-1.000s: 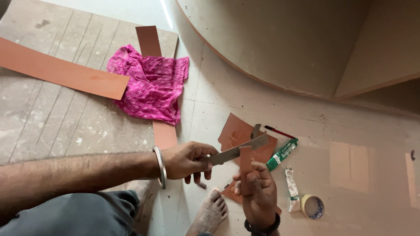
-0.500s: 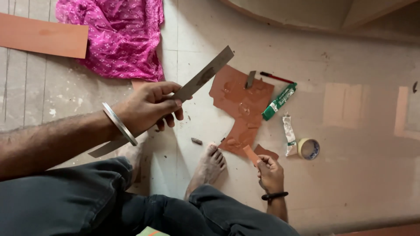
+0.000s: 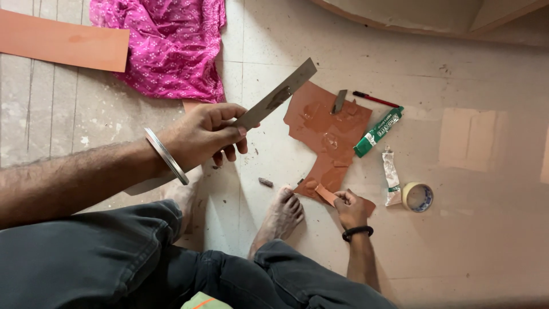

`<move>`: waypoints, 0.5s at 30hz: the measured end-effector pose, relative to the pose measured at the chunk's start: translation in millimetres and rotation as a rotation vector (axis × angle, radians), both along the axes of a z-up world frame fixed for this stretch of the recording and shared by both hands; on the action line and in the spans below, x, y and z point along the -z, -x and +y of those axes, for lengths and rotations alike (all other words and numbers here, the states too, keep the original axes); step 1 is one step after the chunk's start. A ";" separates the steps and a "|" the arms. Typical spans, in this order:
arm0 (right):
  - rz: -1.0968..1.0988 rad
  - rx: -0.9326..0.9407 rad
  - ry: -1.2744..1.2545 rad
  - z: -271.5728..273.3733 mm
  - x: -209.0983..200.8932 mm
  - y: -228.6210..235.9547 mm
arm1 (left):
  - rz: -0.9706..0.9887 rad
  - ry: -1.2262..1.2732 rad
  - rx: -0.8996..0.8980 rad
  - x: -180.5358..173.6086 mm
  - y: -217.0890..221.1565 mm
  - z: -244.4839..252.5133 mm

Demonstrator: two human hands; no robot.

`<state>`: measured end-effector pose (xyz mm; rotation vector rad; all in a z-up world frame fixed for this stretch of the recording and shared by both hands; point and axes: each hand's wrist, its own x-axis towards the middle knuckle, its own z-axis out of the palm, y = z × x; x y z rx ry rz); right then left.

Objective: Applying adhesive and laminate strips to a wooden surface.

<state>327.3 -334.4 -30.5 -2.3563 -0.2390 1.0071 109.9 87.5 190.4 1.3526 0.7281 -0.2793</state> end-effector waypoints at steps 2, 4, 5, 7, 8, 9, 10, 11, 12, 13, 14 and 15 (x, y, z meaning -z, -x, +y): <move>-0.015 -0.035 0.039 9.6 -5.1 0.9 | 0.014 -0.006 0.002 -1.2 0.1 0.4; -0.002 -0.065 0.045 15.8 -7.0 1.9 | 0.027 0.014 -0.010 -1.7 0.3 0.3; -0.001 -0.066 0.044 18.7 -6.7 2.8 | 0.028 0.013 -0.012 -2.5 0.5 0.6; 0.023 -0.083 0.021 24.5 -6.4 3.8 | 0.032 0.017 -0.001 -4.0 0.4 1.1; 0.023 -0.084 0.021 20.9 0.1 2.5 | 0.032 0.017 -0.001 -3.5 0.5 1.0; 0.115 -0.029 -0.014 17.2 6.7 1.1 | 0.032 0.020 0.002 -3.0 0.6 0.9; 0.207 0.027 -0.048 13.2 13.2 0.0 | 0.033 0.023 0.007 -2.5 0.6 0.7; 0.207 0.027 -0.048 2.8 20.6 1.3 | 0.033 0.023 0.007 0.0 1.1 -0.1; 0.351 0.159 -0.155 -6.8 28.3 2.3 | 0.027 0.038 0.002 2.4 1.5 -0.4; 0.494 0.291 -0.262 -16.5 36.0 3.3 | 0.022 0.052 -0.004 4.7 1.8 -0.7; 0.495 0.290 -0.265 -26.4 36.5 8.2 | 0.022 0.049 -0.004 5.1 1.8 0.0; 0.592 0.385 -0.390 -36.3 37.1 13.0 | 0.021 0.048 -0.008 5.6 1.8 0.6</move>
